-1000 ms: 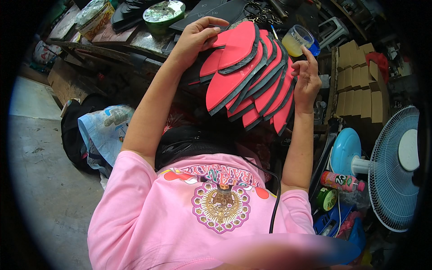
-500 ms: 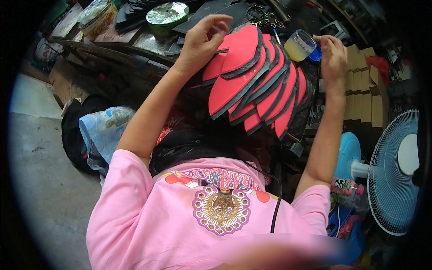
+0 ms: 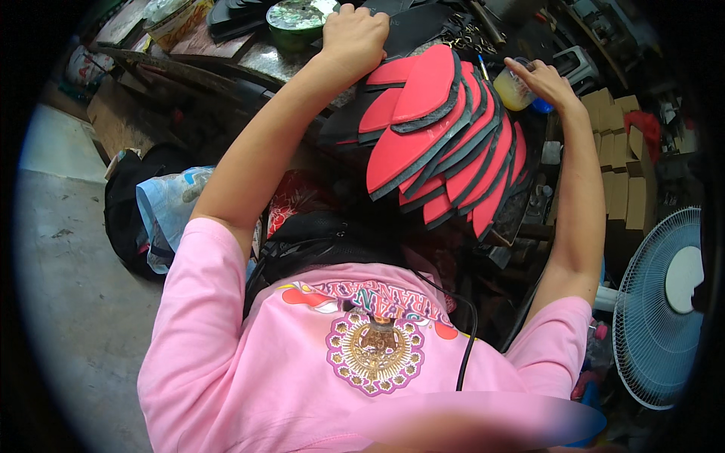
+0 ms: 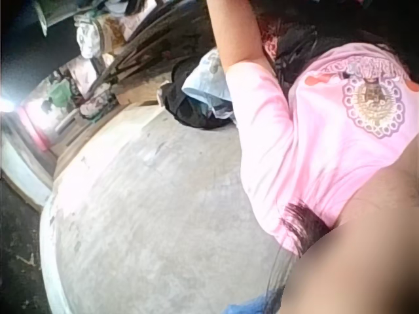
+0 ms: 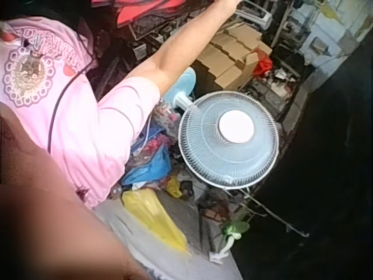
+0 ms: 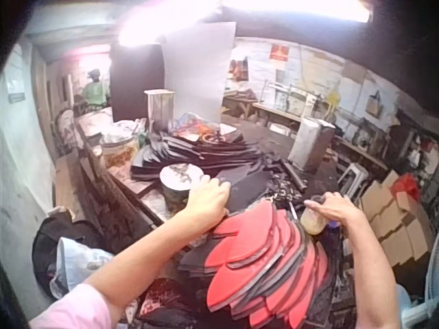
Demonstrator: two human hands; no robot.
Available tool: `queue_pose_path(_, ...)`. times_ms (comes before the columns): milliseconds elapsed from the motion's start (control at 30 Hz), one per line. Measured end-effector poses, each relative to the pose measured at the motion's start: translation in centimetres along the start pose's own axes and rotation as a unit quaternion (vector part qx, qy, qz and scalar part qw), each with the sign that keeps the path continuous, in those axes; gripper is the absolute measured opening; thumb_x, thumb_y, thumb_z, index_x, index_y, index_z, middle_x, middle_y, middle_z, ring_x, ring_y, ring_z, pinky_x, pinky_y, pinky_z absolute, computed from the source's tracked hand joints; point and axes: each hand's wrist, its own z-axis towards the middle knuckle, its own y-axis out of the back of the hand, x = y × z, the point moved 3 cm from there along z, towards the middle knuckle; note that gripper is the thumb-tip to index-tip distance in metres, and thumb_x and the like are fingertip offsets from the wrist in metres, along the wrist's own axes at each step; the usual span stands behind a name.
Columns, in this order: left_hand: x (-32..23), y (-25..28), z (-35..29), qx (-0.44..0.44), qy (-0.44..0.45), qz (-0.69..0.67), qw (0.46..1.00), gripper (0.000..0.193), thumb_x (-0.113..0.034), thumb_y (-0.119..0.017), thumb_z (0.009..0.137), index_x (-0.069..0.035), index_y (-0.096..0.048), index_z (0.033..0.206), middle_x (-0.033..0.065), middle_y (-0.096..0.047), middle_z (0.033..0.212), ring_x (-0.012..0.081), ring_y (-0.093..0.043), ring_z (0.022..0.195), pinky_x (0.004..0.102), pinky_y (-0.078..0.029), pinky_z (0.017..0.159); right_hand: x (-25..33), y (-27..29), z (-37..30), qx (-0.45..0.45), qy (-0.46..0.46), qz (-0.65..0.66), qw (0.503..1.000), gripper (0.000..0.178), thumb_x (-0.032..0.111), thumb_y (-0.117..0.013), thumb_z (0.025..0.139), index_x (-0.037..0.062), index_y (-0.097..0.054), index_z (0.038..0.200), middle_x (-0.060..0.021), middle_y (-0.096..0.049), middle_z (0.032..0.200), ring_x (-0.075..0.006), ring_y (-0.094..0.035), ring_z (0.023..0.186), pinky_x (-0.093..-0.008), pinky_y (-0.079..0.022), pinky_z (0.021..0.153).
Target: The person repeatedly picks up pink and black shoe insoles, aligns them, and presses them together by hand. They handle the insoles one at a time, stacking the assembled pairs on the table. The process continues throughout the clip without visible completion.
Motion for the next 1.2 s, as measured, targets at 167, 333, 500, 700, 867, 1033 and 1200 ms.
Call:
queue_pose_path(167, 0.7, -0.9, 1.8, -0.074, -0.011, 0.008, 0.997, 0.035, -0.008, -0.070, 0.073, -0.002, -0.062, 0.106, 0.0184, -0.061, 0.104, 0.0390, -0.058, 0.105, 0.0480, -0.050, 0.088, -1.7, 4.5, -1.9, -0.200, 0.156, 0.384, 0.888, 0.058, 0.054, -0.040, 0.103, 0.0069, -0.073, 0.101, -0.0105, -0.068, 0.112, -0.0266, -0.052, 0.130, -0.0416, -0.030, 0.115)
queue_pose_path(333, 0.2, 1.2, 1.4, -0.079, -0.017, -0.155, 0.985, 0.022, -0.010, -0.064, 0.076, -0.003, -0.069, 0.097, 0.0206, -0.061, 0.101, 0.0397, -0.062, 0.100, 0.0482, -0.050, 0.087, 0.0, 5.4, -8.4, -0.310, 0.170, 0.344, 0.870, 0.066, 0.065, -0.039, 0.099, 0.0099, -0.075, 0.101, -0.0084, -0.073, 0.107, -0.0233, -0.064, 0.110, -0.0395, -0.040, 0.104)
queue_pose_path(500, -1.5, 6.8, -1.7, -0.193, -0.039, -0.142, 0.970, 0.021, -0.006, -0.063, 0.077, -0.004, -0.070, 0.097, 0.0159, -0.059, 0.092, 0.0376, -0.061, 0.095, 0.0456, -0.050, 0.082, 1.4, 7.8, -14.7, -0.395, 0.221, 0.258, 0.853, 0.050, 0.049, -0.046, 0.103, 0.0082, -0.073, 0.108, -0.0075, -0.071, 0.116, -0.0238, -0.057, 0.127, -0.0395, -0.040, 0.108)
queue_pose_path(700, -6.0, 10.4, -4.9, -0.347, -0.286, -0.175, 0.876, 0.018, -0.007, -0.072, 0.066, -0.016, -0.072, 0.082, 0.0028, -0.047, 0.081, 0.0231, -0.050, 0.079, 0.0364, -0.042, 0.069, 3.9, 10.8, -19.8, -0.367, 0.230, 0.420, 0.798, 0.076, 0.069, -0.030, 0.099, 0.0144, -0.048, 0.148, -0.0118, -0.063, 0.134, -0.0288, -0.057, 0.129, -0.0450, -0.034, 0.116)
queue_pose_path(867, -8.4, 9.7, -7.2, -0.302, -0.276, -0.308, 0.859, 0.020, -0.014, -0.077, 0.066, -0.018, -0.075, 0.085, 0.0059, -0.053, 0.100, 0.0264, -0.051, 0.100, 0.0385, -0.042, 0.088, 10.4, 7.4, -20.5, -0.155, 0.249, 0.552, 0.781, 0.067, 0.029, -0.053, 0.101, 0.0148, -0.025, 0.160, -0.0114, -0.068, 0.117, -0.0146, -0.065, 0.108, -0.0290, -0.050, 0.097)
queue_pose_path(1033, -8.2, 7.7, -7.3, -0.226, -0.162, -0.454, 0.847, 0.022, -0.014, -0.077, 0.077, -0.019, -0.075, 0.098, 0.0092, -0.046, 0.133, 0.0328, -0.041, 0.131, 0.0441, -0.039, 0.105, 11.6, 6.3, -20.2, -0.092, 0.203, 0.746, 0.628, 0.072, -0.001, -0.059, 0.096, 0.0096, -0.025, 0.158, -0.0141, -0.068, 0.116, -0.0153, -0.066, 0.107, -0.0284, -0.053, 0.095)
queue_pose_path(1200, -8.1, 5.1, -6.7, -0.161, -0.051, -0.551, 0.817, 0.031, 0.006, -0.072, 0.073, -0.016, -0.075, 0.095, 0.0136, -0.049, 0.135, 0.0328, -0.040, 0.135, 0.0378, -0.041, 0.106, 12.6, 5.3, -20.2, -0.085, 0.206, 0.804, 0.551, 0.076, 0.004, -0.068, 0.093, 0.0082, -0.027, 0.157, -0.0127, -0.066, 0.117, -0.0138, -0.065, 0.107, -0.0276, -0.052, 0.095)
